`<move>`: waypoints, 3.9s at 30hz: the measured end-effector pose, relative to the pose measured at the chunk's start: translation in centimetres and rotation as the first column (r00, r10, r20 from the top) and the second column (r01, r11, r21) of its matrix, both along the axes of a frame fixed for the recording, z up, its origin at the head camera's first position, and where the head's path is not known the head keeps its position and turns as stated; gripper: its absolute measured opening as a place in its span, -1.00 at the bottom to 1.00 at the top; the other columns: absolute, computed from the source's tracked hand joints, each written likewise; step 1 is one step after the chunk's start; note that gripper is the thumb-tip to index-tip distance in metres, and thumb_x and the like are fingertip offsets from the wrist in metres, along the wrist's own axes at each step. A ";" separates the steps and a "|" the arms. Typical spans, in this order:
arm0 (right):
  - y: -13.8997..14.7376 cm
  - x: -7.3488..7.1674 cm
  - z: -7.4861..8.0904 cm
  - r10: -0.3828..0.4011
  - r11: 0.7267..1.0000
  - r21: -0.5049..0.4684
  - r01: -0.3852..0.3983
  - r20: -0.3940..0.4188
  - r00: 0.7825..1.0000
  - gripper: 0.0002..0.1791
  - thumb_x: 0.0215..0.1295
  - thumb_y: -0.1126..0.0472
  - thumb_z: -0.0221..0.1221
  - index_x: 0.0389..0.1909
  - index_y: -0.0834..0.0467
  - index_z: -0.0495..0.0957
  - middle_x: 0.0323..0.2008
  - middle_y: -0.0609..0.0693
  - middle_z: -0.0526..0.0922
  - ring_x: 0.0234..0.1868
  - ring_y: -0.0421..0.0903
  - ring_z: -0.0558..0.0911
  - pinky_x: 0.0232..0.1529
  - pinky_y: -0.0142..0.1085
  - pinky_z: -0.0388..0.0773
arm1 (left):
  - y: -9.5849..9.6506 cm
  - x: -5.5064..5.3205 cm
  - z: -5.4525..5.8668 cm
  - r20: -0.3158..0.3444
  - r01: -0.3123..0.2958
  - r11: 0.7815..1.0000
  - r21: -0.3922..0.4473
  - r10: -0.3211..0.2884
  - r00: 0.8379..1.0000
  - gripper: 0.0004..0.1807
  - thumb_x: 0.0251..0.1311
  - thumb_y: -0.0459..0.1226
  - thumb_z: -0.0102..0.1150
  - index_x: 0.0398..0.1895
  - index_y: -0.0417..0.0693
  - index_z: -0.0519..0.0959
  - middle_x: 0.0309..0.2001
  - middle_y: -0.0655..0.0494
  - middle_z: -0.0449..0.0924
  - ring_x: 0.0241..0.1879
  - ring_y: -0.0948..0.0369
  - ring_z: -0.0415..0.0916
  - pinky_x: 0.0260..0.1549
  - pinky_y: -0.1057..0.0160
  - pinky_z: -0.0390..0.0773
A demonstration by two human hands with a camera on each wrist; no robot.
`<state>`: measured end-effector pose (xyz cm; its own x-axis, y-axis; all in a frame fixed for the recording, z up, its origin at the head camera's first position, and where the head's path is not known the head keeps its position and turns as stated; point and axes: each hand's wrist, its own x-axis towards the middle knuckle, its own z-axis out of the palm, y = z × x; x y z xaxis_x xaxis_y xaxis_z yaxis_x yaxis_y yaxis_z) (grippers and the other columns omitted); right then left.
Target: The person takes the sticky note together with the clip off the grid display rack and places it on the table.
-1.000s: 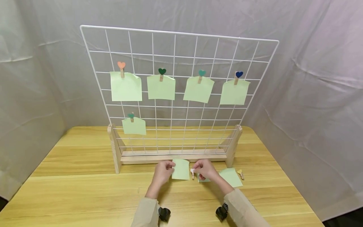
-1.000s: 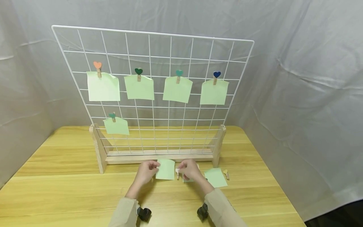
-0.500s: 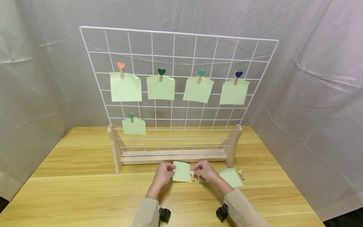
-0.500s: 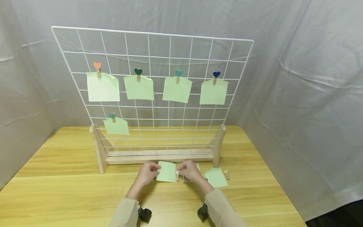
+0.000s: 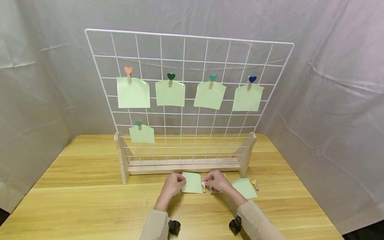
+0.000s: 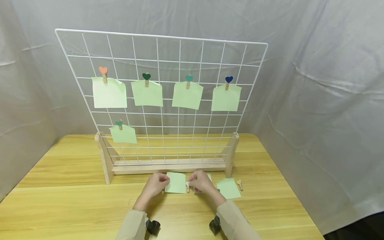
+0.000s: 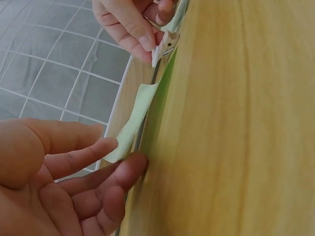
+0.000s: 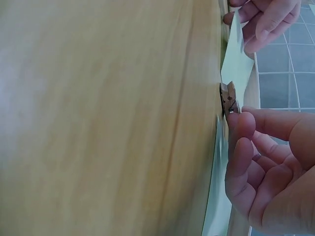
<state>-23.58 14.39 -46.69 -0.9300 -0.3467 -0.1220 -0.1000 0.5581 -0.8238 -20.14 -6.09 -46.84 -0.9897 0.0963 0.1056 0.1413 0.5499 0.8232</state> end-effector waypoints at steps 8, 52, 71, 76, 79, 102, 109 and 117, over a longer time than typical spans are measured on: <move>-0.1 0.1 0.1 -0.005 0.999 0.033 0.004 0.029 1.000 -0.90 0.10 0.31 0.18 -0.39 0.28 0.52 -0.62 0.02 0.55 -0.79 -0.19 0.44 -0.77 -0.41 0.38 | 0.0 0.4 0.5 0.056 -0.058 0.997 -0.059 0.061 0.997 -0.86 0.06 -0.35 0.10 -0.38 -0.25 0.60 -0.46 0.04 0.57 -0.53 0.21 0.46 -0.43 0.17 0.48; -4.2 -1.0 3.0 0.094 0.991 -0.098 -0.095 -0.012 0.995 -0.80 0.21 0.24 0.10 -0.32 0.33 0.54 -0.57 0.07 0.56 -0.76 -0.19 0.46 -0.76 -0.35 0.41 | -2.3 0.1 2.1 -0.038 -0.159 0.985 0.067 0.161 0.986 -0.81 0.12 -0.32 0.05 -0.34 -0.29 0.59 -0.52 0.03 0.55 -0.65 0.20 0.47 -0.60 0.28 0.44; -5.7 -1.4 4.2 0.095 0.986 -0.132 -0.098 -0.028 0.995 -0.84 0.21 0.25 0.10 -0.33 0.30 0.53 -0.58 0.03 0.55 -0.73 -0.18 0.48 -0.73 -0.34 0.45 | -3.2 0.4 3.5 -0.049 -0.195 0.976 0.100 0.201 0.978 -0.81 0.14 -0.36 0.05 -0.29 -0.34 0.57 -0.46 -0.05 0.56 -0.59 0.07 0.52 -0.58 0.28 0.46; -6.1 -1.5 4.5 0.101 0.984 -0.145 -0.106 -0.040 0.994 -0.81 0.21 0.25 0.10 -0.30 0.32 0.54 -0.58 0.04 0.55 -0.72 -0.17 0.49 -0.71 -0.31 0.46 | -3.5 0.3 3.9 -0.045 -0.203 0.972 0.122 0.210 0.977 -0.82 0.14 -0.37 0.05 -0.30 -0.36 0.56 -0.46 -0.06 0.55 -0.60 0.15 0.50 -0.62 0.31 0.46; -6.4 -1.6 4.8 0.100 0.983 -0.154 -0.104 -0.031 0.994 -0.80 0.21 0.24 0.10 -0.28 0.33 0.53 -0.57 0.09 0.56 -0.72 -0.17 0.49 -0.72 -0.36 0.44 | -3.7 0.2 4.0 -0.057 -0.211 0.968 0.135 0.220 0.974 -0.82 0.14 -0.37 0.05 -0.31 -0.35 0.57 -0.45 -0.05 0.55 -0.57 0.11 0.52 -0.62 0.31 0.47; -9.0 -2.3 7.0 0.130 0.979 -0.148 -0.138 -0.061 0.990 -0.83 0.19 0.23 0.13 -0.33 0.29 0.55 -0.55 0.12 0.59 -0.75 -0.17 0.45 -0.74 -0.39 0.41 | -5.4 0.1 5.0 -0.114 -0.265 0.956 0.127 0.279 0.953 -0.81 0.13 -0.34 0.08 -0.32 -0.33 0.59 -0.49 0.00 0.56 -0.58 0.12 0.52 -0.63 0.31 0.46; -9.7 -2.6 7.4 0.120 0.980 -0.150 -0.132 -0.085 0.989 -0.84 0.19 0.26 0.12 -0.33 0.30 0.55 -0.61 0.02 0.57 -0.76 -0.18 0.46 -0.74 -0.34 0.43 | -5.9 0.1 5.4 -0.122 -0.265 0.957 0.118 0.279 0.953 -0.82 0.14 -0.35 0.07 -0.31 -0.34 0.58 -0.45 -0.04 0.57 -0.54 0.05 0.54 -0.63 0.30 0.46; -10.4 -2.6 7.8 0.131 0.979 -0.147 -0.145 -0.101 0.986 -0.82 0.19 0.26 0.12 -0.31 0.33 0.54 -0.52 0.19 0.59 -0.76 -0.19 0.47 -0.71 -0.33 0.46 | -6.3 0.2 5.9 -0.141 -0.266 0.956 0.125 0.282 0.949 -0.80 0.14 -0.35 0.06 -0.29 -0.34 0.58 -0.42 -0.07 0.58 -0.56 0.10 0.53 -0.66 0.31 0.47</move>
<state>-26.17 4.03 -38.84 -0.8768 -0.4801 0.0251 -0.2453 0.4019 -0.8822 -19.95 -12.41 -40.92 -0.9468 -0.1961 0.2552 0.1277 0.4990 0.8572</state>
